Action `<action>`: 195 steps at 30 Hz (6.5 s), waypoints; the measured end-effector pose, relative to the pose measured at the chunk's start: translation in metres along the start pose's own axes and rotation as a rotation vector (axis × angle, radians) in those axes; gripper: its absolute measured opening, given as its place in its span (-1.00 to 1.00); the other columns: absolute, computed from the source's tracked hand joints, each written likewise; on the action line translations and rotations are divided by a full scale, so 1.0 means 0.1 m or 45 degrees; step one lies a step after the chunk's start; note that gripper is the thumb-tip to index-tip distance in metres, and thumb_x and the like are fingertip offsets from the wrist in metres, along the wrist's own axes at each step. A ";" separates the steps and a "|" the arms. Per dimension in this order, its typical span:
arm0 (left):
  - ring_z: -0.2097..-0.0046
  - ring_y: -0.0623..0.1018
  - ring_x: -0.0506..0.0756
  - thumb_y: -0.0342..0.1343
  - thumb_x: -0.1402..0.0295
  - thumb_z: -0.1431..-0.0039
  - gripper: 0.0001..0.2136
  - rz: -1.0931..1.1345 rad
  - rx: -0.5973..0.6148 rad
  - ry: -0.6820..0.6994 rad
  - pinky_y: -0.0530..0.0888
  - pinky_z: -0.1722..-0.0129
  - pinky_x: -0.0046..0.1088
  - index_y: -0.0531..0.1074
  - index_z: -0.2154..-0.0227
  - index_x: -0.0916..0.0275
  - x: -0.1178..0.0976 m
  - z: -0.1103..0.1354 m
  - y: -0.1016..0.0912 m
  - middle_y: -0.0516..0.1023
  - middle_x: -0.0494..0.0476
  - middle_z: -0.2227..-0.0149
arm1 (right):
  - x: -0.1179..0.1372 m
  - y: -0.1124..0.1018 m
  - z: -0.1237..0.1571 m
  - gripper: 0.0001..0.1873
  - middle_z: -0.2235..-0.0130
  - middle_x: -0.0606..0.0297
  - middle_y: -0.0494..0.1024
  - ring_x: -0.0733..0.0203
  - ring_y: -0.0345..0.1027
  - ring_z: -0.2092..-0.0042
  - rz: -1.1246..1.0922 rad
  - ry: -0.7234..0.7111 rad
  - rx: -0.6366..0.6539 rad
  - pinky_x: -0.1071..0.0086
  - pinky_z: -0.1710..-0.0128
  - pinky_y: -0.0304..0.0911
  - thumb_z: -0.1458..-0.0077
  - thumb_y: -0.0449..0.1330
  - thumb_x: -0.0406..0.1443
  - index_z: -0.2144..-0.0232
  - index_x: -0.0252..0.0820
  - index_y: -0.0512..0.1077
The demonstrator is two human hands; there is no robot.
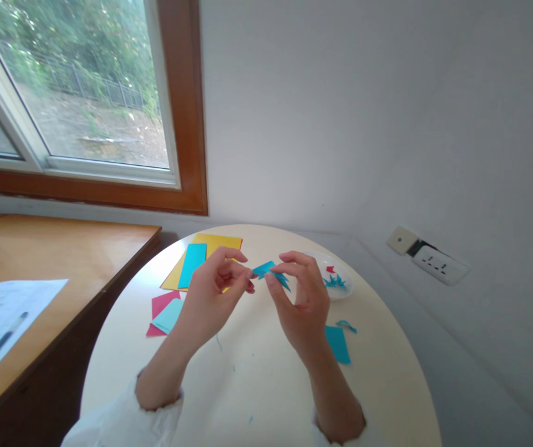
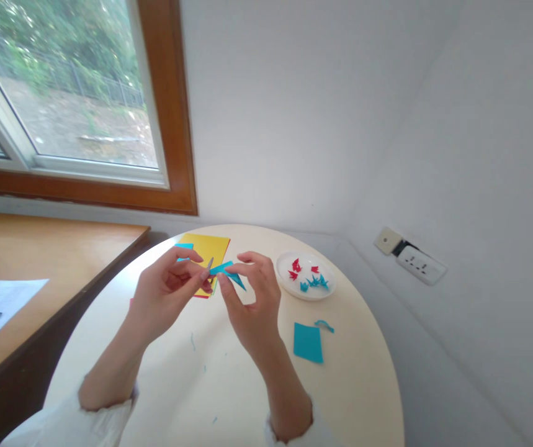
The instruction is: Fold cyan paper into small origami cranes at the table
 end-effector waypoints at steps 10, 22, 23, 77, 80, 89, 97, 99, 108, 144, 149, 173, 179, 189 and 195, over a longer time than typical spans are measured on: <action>0.37 0.55 0.03 0.17 0.38 0.01 -0.86 -0.180 -0.082 0.042 0.50 0.35 -0.46 0.31 0.39 0.22 0.03 -0.02 -0.02 0.48 0.01 0.42 | -0.04 0.02 0.00 -0.92 0.40 0.32 0.44 0.26 0.34 0.32 0.002 -0.046 0.078 0.33 0.29 0.29 -0.05 0.17 -0.40 0.43 -0.13 0.41; 0.44 0.51 0.01 0.15 0.36 -0.02 -0.91 -0.158 -0.088 0.080 0.47 0.41 -0.48 0.35 0.46 0.25 0.05 -0.04 -0.02 0.45 0.00 0.48 | -0.02 0.03 0.01 -0.91 0.36 0.30 0.46 0.26 0.38 0.29 0.004 -0.078 0.116 0.32 0.27 0.33 -0.05 0.17 -0.40 0.39 -0.11 0.44; 0.44 0.51 0.01 0.15 0.36 -0.02 -0.90 -0.169 -0.091 0.083 0.47 0.42 -0.48 0.35 0.45 0.24 0.05 -0.04 -0.02 0.45 0.00 0.47 | -0.02 0.04 0.01 -0.91 0.36 0.30 0.46 0.26 0.38 0.29 0.009 -0.079 0.118 0.32 0.27 0.33 -0.05 0.17 -0.40 0.39 -0.11 0.44; 0.33 0.50 -0.02 0.07 0.46 -0.08 -0.95 0.057 0.040 0.230 0.47 0.31 -0.51 0.33 0.46 0.25 0.10 -0.09 0.02 0.49 0.09 0.32 | -0.12 0.09 0.05 -0.98 0.45 0.36 0.59 0.28 0.47 0.36 -0.515 0.585 0.149 0.42 0.31 0.40 0.06 0.25 -0.33 0.48 -0.11 0.50; 0.33 0.50 -0.02 0.07 0.50 -0.07 -0.93 0.029 -0.013 0.279 0.47 0.32 -0.51 0.31 0.48 0.25 0.12 -0.08 0.04 0.50 0.10 0.32 | -0.11 0.10 0.04 -0.98 0.45 0.35 0.59 0.27 0.47 0.36 -0.558 0.625 0.144 0.41 0.30 0.42 0.08 0.26 -0.32 0.48 -0.12 0.50; 0.33 0.53 0.00 0.06 0.54 -0.04 -0.91 -0.036 -0.160 0.388 0.51 0.36 -0.50 0.30 0.45 0.23 0.14 -0.03 0.08 0.54 0.12 0.30 | -0.04 0.09 0.03 -0.95 0.49 0.32 0.58 0.26 0.47 0.40 -0.612 0.695 0.160 0.37 0.33 0.43 0.11 0.27 -0.32 0.53 -0.17 0.47; 0.34 0.56 0.03 0.07 0.51 -0.07 -0.91 -0.071 -0.157 0.379 0.50 0.45 -0.47 0.27 0.45 0.22 0.15 0.01 0.09 0.56 0.17 0.23 | -0.01 0.07 0.03 -0.92 0.52 0.33 0.55 0.30 0.44 0.43 -0.632 0.660 0.129 0.39 0.36 0.40 0.12 0.25 -0.37 0.60 -0.18 0.43; 0.35 0.56 0.03 0.07 0.51 -0.07 -0.90 -0.050 -0.157 0.389 0.50 0.46 -0.47 0.26 0.47 0.23 0.14 0.02 0.10 0.56 0.18 0.22 | 0.00 0.07 0.04 -0.90 0.53 0.34 0.54 0.30 0.43 0.43 -0.625 0.641 0.104 0.39 0.35 0.39 0.13 0.24 -0.39 0.61 -0.18 0.42; 0.32 0.58 0.03 0.07 0.55 -0.06 -0.87 -0.007 -0.160 0.449 0.55 0.36 -0.43 0.25 0.48 0.23 0.10 0.03 0.11 0.56 0.18 0.24 | 0.02 0.08 0.06 -0.86 0.54 0.37 0.50 0.29 0.40 0.43 -0.612 0.560 0.073 0.36 0.35 0.37 0.14 0.24 -0.43 0.62 -0.17 0.36; 0.33 0.60 0.04 0.09 0.59 0.00 -0.84 0.026 -0.272 0.593 0.59 0.37 -0.44 0.25 0.48 0.23 0.06 0.04 0.08 0.58 0.18 0.27 | 0.06 0.03 0.04 -0.93 0.36 0.29 0.54 0.25 0.49 0.32 -0.602 0.589 0.175 0.38 0.30 0.43 -0.04 0.17 -0.29 0.36 -0.13 0.36; 0.33 0.60 0.05 0.10 0.58 0.02 -0.84 0.014 -0.295 0.590 0.59 0.37 -0.44 0.24 0.49 0.22 0.04 0.04 0.08 0.58 0.18 0.29 | 0.05 0.04 0.04 -0.93 0.39 0.31 0.53 0.25 0.49 0.34 -0.609 0.614 0.148 0.38 0.31 0.43 -0.01 0.20 -0.30 0.39 -0.14 0.36; 0.31 0.60 0.06 0.08 0.57 -0.04 -0.83 -0.005 -0.290 0.595 0.57 0.35 -0.40 0.22 0.48 0.21 0.07 0.05 0.08 0.57 0.17 0.25 | 0.05 0.03 0.06 -0.93 0.36 0.33 0.53 0.27 0.47 0.30 -0.568 0.524 0.147 0.37 0.25 0.43 -0.02 0.20 -0.33 0.36 -0.12 0.38; 0.30 0.60 0.06 0.08 0.58 -0.03 -0.82 0.014 -0.282 0.598 0.57 0.34 -0.41 0.22 0.48 0.21 0.06 0.06 0.08 0.58 0.17 0.25 | 0.05 0.04 0.06 -0.92 0.42 0.36 0.51 0.30 0.45 0.37 -0.564 0.570 0.095 0.40 0.31 0.42 0.02 0.23 -0.33 0.41 -0.12 0.39; 0.31 0.60 0.04 0.06 0.62 -0.04 -0.80 -0.013 -0.290 0.706 0.58 0.34 -0.42 0.18 0.47 0.22 0.07 0.06 0.10 0.58 0.18 0.24 | 0.06 0.05 0.05 -0.91 0.50 0.41 0.47 0.36 0.41 0.45 -0.593 0.557 0.047 0.49 0.42 0.39 0.05 0.23 -0.38 0.48 -0.15 0.36; 0.30 0.61 0.04 0.06 0.64 -0.02 -0.81 -0.023 -0.263 0.706 0.59 0.32 -0.45 0.20 0.46 0.23 0.07 0.05 0.11 0.57 0.19 0.23 | 0.04 0.06 0.05 -0.90 0.47 0.40 0.49 0.36 0.44 0.40 -0.626 0.633 0.092 0.50 0.39 0.39 0.06 0.24 -0.36 0.43 -0.13 0.37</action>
Point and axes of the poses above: each hand's wrist, its own z-axis away from the middle knuckle, its own y-axis out of the palm, x = y × z, the point moved 2 cm from there along -z, towards the middle knuckle
